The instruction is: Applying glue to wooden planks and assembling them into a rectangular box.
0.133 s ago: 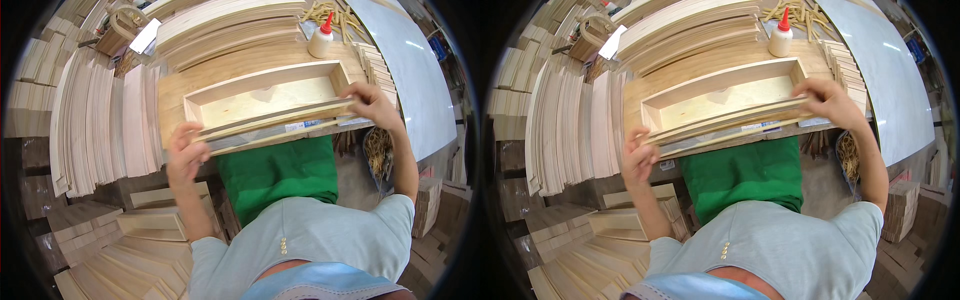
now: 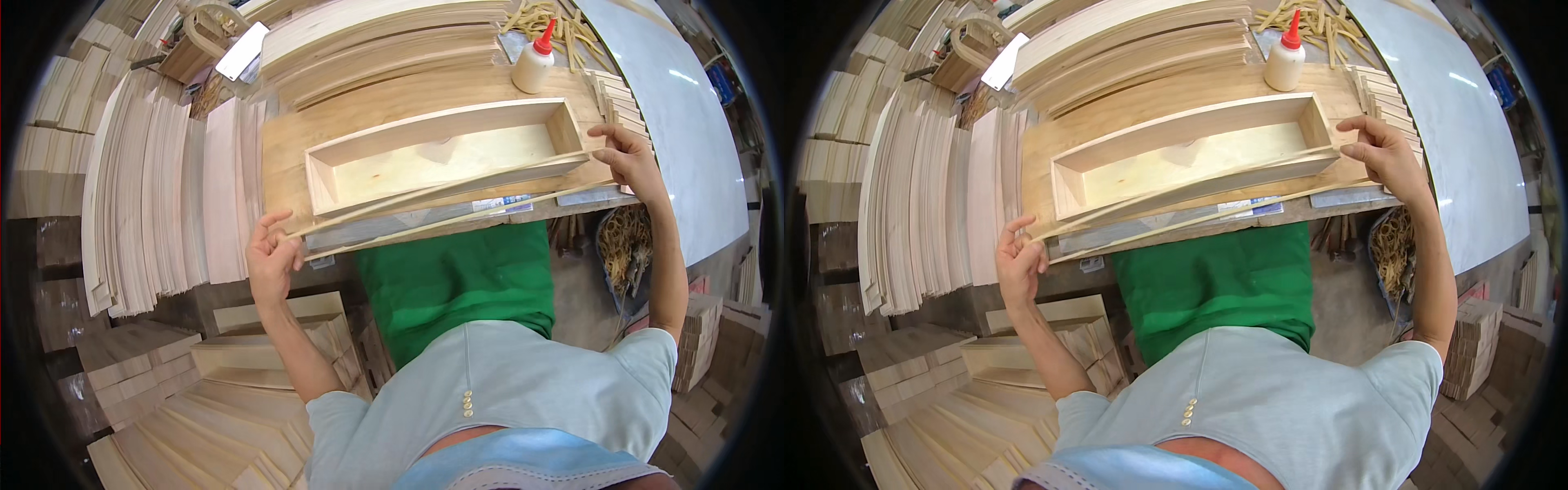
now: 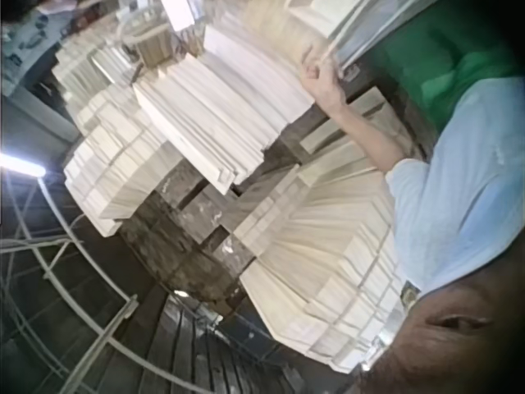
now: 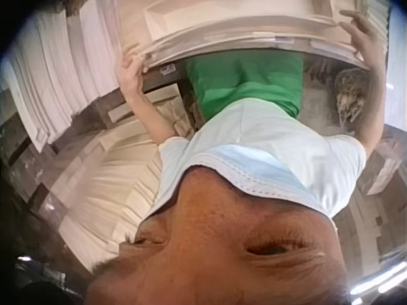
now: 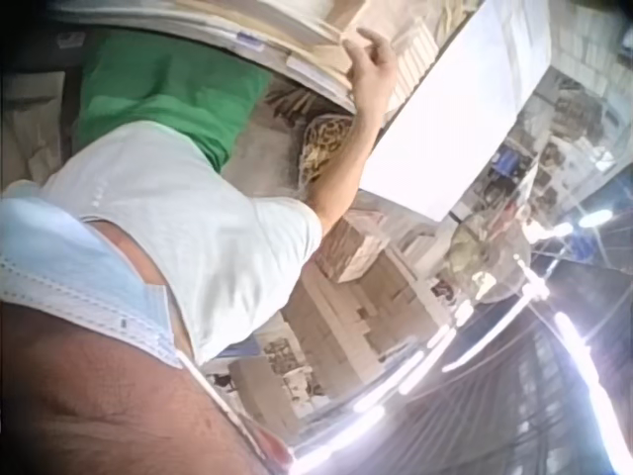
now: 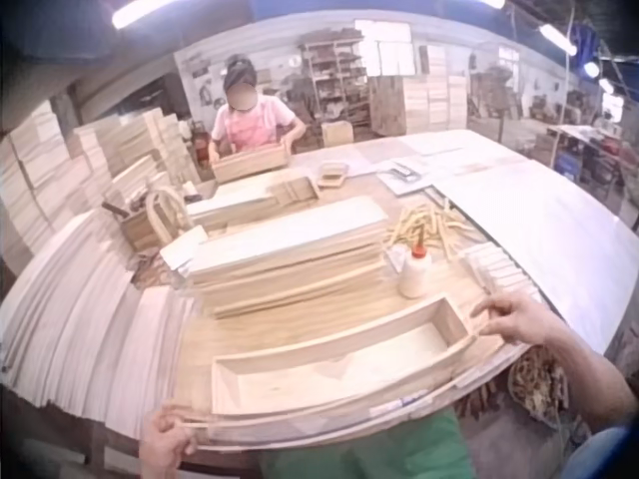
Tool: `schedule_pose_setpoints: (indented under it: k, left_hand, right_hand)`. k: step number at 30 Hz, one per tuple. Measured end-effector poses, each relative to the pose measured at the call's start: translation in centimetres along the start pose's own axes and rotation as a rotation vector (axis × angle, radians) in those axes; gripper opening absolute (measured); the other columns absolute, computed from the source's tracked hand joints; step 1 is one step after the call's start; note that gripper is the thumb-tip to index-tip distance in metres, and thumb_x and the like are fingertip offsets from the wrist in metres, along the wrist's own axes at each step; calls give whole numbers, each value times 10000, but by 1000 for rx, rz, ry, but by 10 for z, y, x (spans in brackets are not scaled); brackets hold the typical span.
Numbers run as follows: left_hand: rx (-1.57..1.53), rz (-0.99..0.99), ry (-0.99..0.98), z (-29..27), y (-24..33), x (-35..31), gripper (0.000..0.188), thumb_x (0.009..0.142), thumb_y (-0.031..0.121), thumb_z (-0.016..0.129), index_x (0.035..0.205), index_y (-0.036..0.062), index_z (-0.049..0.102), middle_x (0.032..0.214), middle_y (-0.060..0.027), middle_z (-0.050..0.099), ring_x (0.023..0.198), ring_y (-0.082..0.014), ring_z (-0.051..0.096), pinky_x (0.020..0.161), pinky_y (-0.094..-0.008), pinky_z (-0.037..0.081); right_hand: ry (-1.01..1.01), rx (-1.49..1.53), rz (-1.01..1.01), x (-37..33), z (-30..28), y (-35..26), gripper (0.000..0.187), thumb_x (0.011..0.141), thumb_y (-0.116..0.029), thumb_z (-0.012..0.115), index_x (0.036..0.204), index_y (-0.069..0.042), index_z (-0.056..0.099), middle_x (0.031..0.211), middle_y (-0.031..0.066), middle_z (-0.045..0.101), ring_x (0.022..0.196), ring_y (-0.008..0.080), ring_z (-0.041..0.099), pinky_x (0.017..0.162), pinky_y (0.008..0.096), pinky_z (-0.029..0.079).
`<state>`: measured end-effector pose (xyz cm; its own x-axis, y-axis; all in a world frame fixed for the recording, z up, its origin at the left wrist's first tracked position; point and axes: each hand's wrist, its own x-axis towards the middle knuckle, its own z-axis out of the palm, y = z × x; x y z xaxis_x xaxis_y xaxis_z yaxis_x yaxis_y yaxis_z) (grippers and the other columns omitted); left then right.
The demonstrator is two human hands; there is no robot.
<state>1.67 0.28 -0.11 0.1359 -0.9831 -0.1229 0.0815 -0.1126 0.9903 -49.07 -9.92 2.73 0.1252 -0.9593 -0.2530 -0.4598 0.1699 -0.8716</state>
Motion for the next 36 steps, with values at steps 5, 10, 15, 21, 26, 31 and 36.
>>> schedule_pose_setpoints:
  k: [5,10,15,21,26,31,36]
  left_hand:
    - [264,-36,6,8,5,32,519,861,33,578,1354,-6,420,542,53,402,438,-40,367,409,-201,312]
    - [170,-87,-126,12,2,66,568,898,107,588,1407,10,355,517,58,385,415,-31,338,389,-205,308]
    - [40,-123,-228,5,-12,85,554,913,161,592,1397,5,370,490,61,376,389,-26,327,382,-197,317]
    - [-16,-119,-76,5,-17,102,324,927,161,573,1197,-17,576,483,63,397,365,-22,330,370,-194,327]
    - [-257,-160,-51,-1,-27,116,150,928,126,556,992,13,631,474,57,413,330,-36,316,360,-208,335]
    - [-459,-207,-163,-15,-44,130,150,947,148,523,853,58,597,474,56,420,322,-38,326,358,-206,343]
    - [-490,-235,-171,-10,-39,121,231,965,204,498,763,102,543,511,55,456,359,-32,392,359,-206,362]
  right_hand:
    - [-10,-74,7,21,11,5,482,925,-228,558,1376,-99,449,625,-61,350,476,33,317,400,205,263]
    - [-63,21,107,50,15,9,482,968,-322,510,1415,-173,410,614,-69,312,464,46,273,401,206,227]
    - [-178,133,95,64,11,13,416,990,-317,468,1374,-159,449,592,-99,316,439,7,252,376,178,198]
    - [-128,335,91,91,8,26,280,981,-291,493,1081,-47,586,546,-78,349,399,18,262,346,183,246]
    - [-180,491,52,101,6,35,265,985,-238,477,1003,0,593,538,-48,419,360,21,299,313,182,296]
    - [-393,630,-21,118,-2,55,269,983,-200,462,1074,25,578,514,-50,430,334,17,308,291,176,280]
    - [-336,552,-24,114,1,51,275,975,-209,481,1105,10,584,610,-48,527,419,10,419,360,153,354]
